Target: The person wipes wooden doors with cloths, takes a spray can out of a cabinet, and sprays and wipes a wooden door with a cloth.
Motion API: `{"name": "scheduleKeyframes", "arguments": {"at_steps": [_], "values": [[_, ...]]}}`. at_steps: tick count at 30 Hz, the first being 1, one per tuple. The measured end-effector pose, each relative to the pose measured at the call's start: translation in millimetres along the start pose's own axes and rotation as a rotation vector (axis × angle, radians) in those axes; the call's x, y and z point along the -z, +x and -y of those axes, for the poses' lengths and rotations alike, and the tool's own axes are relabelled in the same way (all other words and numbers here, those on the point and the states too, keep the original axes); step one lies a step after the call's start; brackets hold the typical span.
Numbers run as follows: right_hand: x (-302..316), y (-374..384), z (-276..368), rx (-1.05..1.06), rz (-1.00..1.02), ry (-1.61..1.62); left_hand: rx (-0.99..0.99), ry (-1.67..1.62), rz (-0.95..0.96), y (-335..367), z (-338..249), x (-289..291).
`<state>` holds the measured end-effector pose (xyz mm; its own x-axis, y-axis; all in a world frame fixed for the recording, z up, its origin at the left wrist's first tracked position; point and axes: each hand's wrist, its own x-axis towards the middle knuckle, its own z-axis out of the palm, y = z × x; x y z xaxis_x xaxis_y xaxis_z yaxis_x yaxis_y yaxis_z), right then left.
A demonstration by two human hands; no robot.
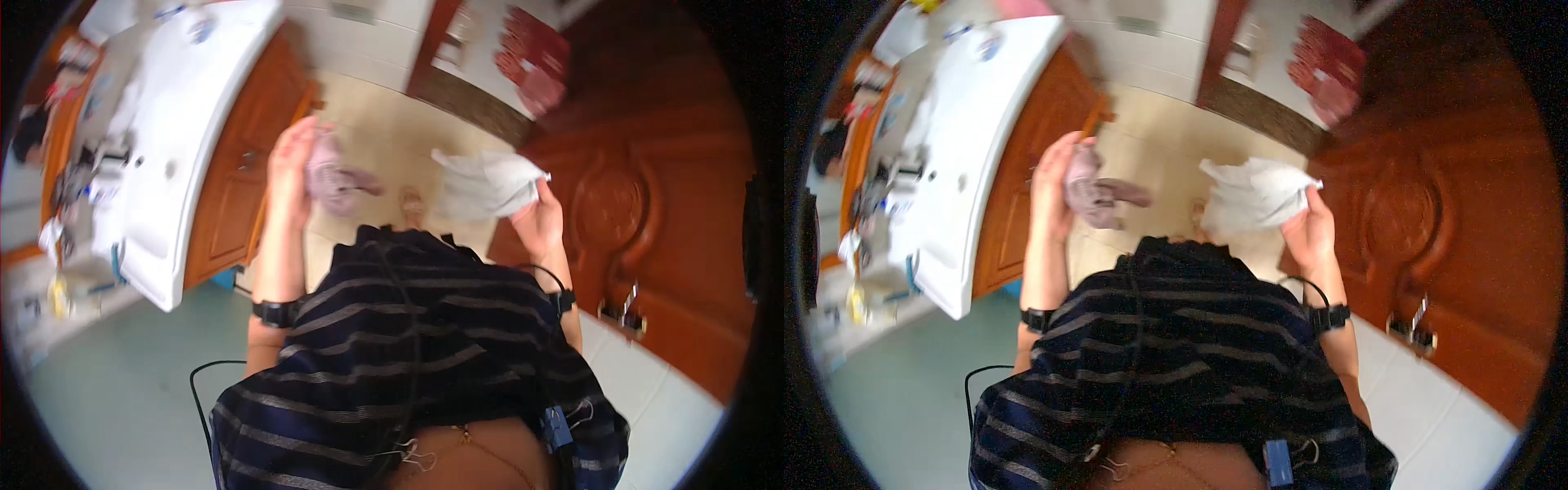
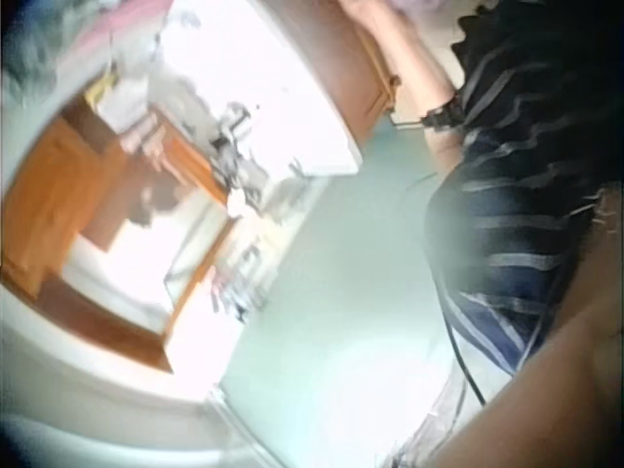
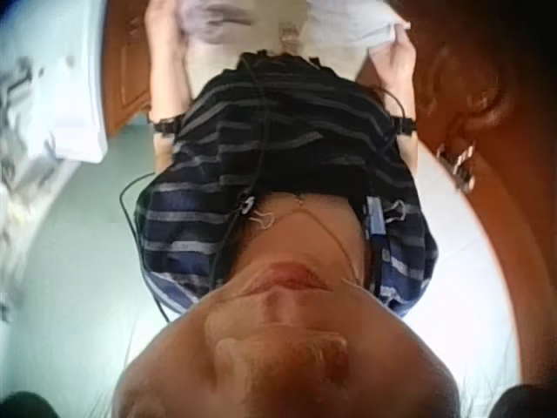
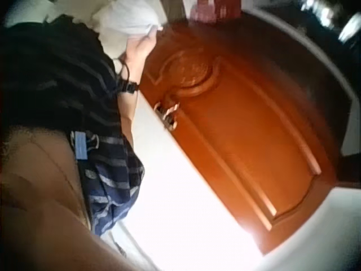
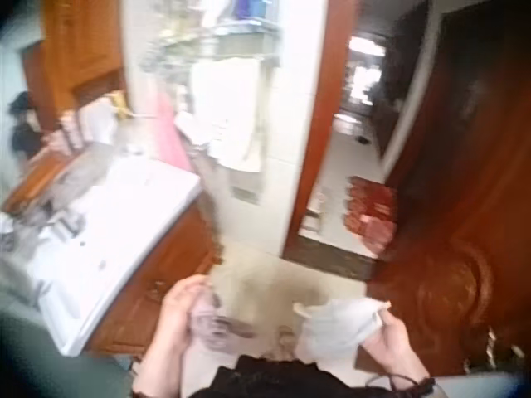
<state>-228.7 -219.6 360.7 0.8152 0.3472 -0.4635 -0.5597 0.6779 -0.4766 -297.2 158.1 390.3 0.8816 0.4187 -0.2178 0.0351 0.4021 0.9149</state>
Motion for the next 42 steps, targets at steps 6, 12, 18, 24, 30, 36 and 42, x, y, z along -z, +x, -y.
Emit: {"name": "scheduleKeyframes", "arguments": {"at_steps": [6, 12, 18, 24, 30, 36, 42], "values": [[-63, 68, -51, -0.374, 0.188, -0.073, 0.098, -0.372, 0.038, 3, 17, -37], [-117, 129, -77, -0.561, 0.426, -0.26, 0.0, -0.261, 0.012, 16, 27, -35], [-190, 177, -124, -0.468, 0.826, -0.974, -0.128, -0.393, -0.192, 15, -1, 10], [-293, 194, -181, -0.442, 0.996, -0.972, -0.349, -0.467, -0.245, 5, -54, 77], [-376, 207, -251, -0.515, 0.902, -0.873, -0.342, -0.274, -0.361, 3, -103, 187], [-460, 227, -331, -0.551, 0.858, -0.833, -0.396, 0.063, -0.536, 11, -157, 301], [-504, 246, -390, -0.637, 0.805, -0.508, -0.214, 0.245, -0.673, 17, -176, 379]]}}
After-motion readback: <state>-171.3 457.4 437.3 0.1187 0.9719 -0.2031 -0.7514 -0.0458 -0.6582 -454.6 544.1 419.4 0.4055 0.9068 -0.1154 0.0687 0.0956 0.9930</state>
